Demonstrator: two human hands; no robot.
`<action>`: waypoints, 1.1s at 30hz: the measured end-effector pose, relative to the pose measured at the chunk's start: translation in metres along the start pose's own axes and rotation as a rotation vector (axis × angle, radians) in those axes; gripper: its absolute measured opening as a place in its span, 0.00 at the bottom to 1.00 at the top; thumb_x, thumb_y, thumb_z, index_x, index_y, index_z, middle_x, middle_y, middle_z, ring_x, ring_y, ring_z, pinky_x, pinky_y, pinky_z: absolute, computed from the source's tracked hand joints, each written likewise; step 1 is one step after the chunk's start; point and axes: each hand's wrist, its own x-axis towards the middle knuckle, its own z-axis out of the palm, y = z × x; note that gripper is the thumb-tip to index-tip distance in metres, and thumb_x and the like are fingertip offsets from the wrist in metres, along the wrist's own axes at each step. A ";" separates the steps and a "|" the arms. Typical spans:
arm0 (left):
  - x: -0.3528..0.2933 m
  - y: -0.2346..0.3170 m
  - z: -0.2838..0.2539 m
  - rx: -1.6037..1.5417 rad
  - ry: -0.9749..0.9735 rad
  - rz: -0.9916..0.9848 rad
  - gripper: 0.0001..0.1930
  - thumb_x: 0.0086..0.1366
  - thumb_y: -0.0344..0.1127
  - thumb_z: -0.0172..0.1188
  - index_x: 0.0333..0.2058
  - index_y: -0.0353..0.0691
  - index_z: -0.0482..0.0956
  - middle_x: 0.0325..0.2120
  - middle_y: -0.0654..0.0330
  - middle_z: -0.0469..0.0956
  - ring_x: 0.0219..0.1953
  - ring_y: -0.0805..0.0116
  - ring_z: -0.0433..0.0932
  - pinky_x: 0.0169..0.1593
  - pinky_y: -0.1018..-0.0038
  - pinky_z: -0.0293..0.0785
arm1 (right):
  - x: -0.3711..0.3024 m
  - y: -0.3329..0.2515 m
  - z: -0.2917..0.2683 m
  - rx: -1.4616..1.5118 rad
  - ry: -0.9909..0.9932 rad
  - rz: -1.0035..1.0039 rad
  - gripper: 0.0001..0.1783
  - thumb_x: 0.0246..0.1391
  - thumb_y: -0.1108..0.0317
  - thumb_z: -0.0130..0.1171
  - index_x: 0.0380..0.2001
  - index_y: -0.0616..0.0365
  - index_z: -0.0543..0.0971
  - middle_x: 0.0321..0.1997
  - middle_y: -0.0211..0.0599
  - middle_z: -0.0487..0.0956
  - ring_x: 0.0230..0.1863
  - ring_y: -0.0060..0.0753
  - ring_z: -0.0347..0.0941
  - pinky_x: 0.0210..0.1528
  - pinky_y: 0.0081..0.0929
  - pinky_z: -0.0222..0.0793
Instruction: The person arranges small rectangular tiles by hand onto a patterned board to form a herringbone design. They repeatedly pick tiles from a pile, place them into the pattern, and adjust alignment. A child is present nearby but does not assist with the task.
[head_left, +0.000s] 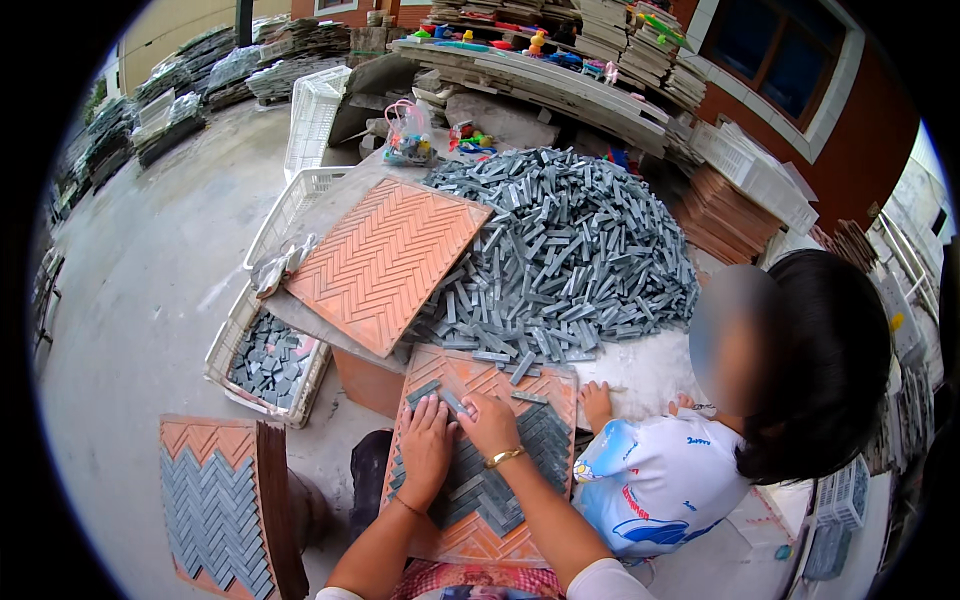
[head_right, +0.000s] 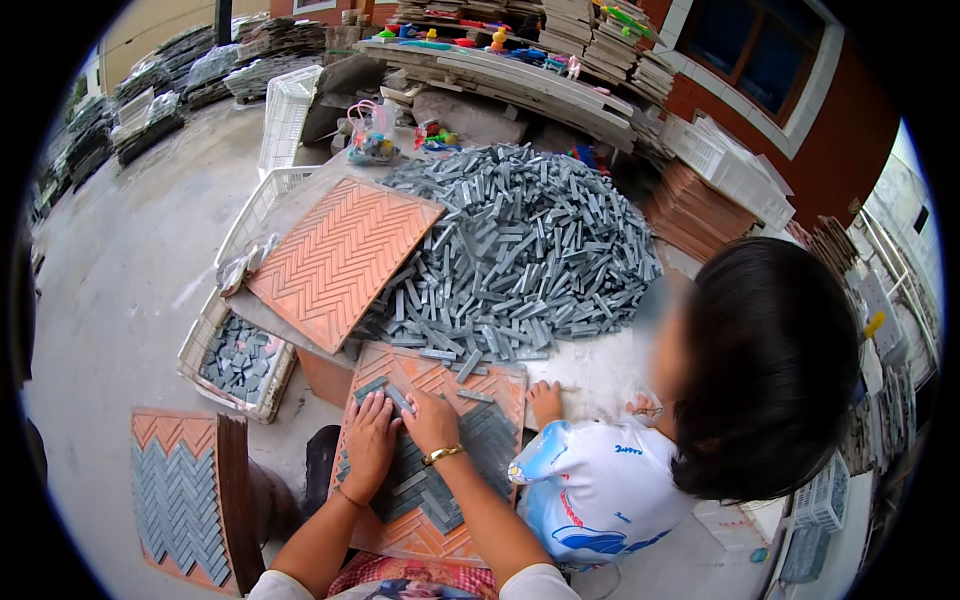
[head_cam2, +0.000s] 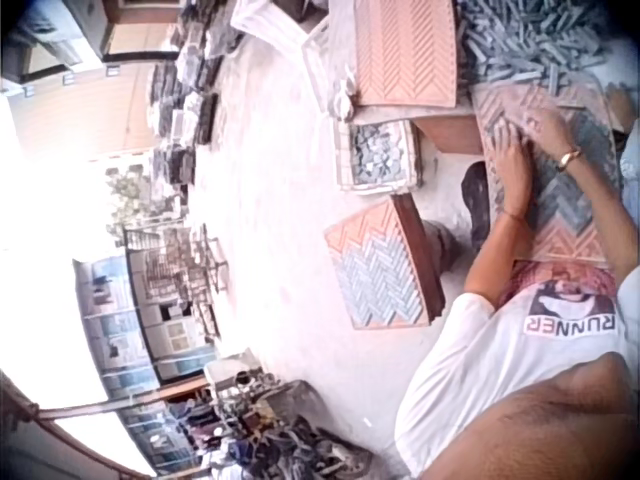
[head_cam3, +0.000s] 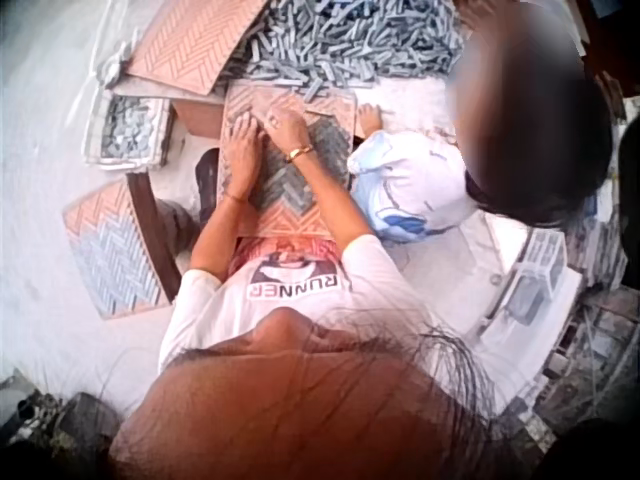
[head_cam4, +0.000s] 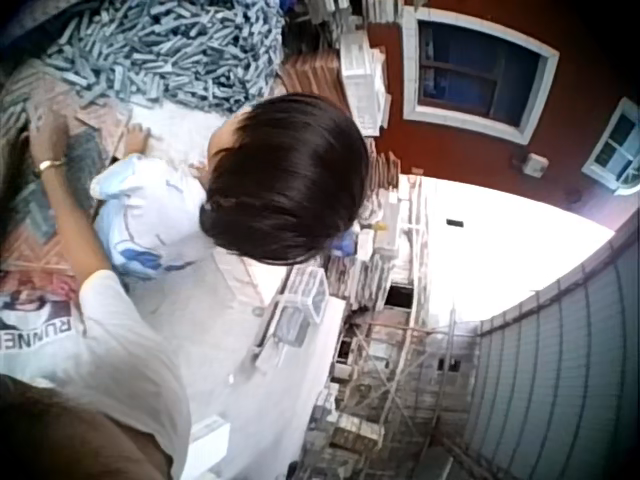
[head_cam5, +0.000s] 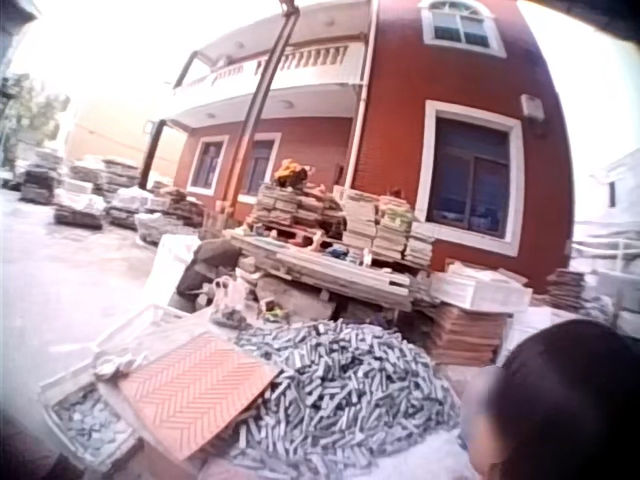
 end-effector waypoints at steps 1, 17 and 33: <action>0.001 -0.002 0.002 -0.009 0.006 -0.004 0.22 0.54 0.36 0.61 0.47 0.34 0.74 0.53 0.50 0.70 0.57 0.54 0.66 0.61 0.57 0.57 | 0.000 -0.003 -0.002 -0.002 -0.022 0.013 0.12 0.41 0.70 0.64 0.32 0.60 0.78 0.25 0.41 0.77 0.28 0.43 0.75 0.32 0.35 0.71; -0.005 0.012 0.000 -0.013 -0.045 -0.053 0.26 0.55 0.38 0.60 0.51 0.32 0.70 0.55 0.48 0.68 0.60 0.53 0.63 0.63 0.57 0.53 | 0.003 0.004 0.002 -0.214 -0.135 -0.072 0.11 0.50 0.69 0.55 0.38 0.57 0.78 0.34 0.44 0.79 0.37 0.48 0.75 0.40 0.40 0.71; 0.001 0.010 -0.011 0.015 -0.087 0.015 0.28 0.56 0.38 0.59 0.54 0.32 0.67 0.56 0.48 0.66 0.61 0.54 0.61 0.63 0.55 0.51 | 0.036 0.020 -0.004 -0.252 0.005 -0.023 0.07 0.46 0.70 0.59 0.32 0.55 0.78 0.33 0.41 0.77 0.37 0.49 0.73 0.39 0.40 0.70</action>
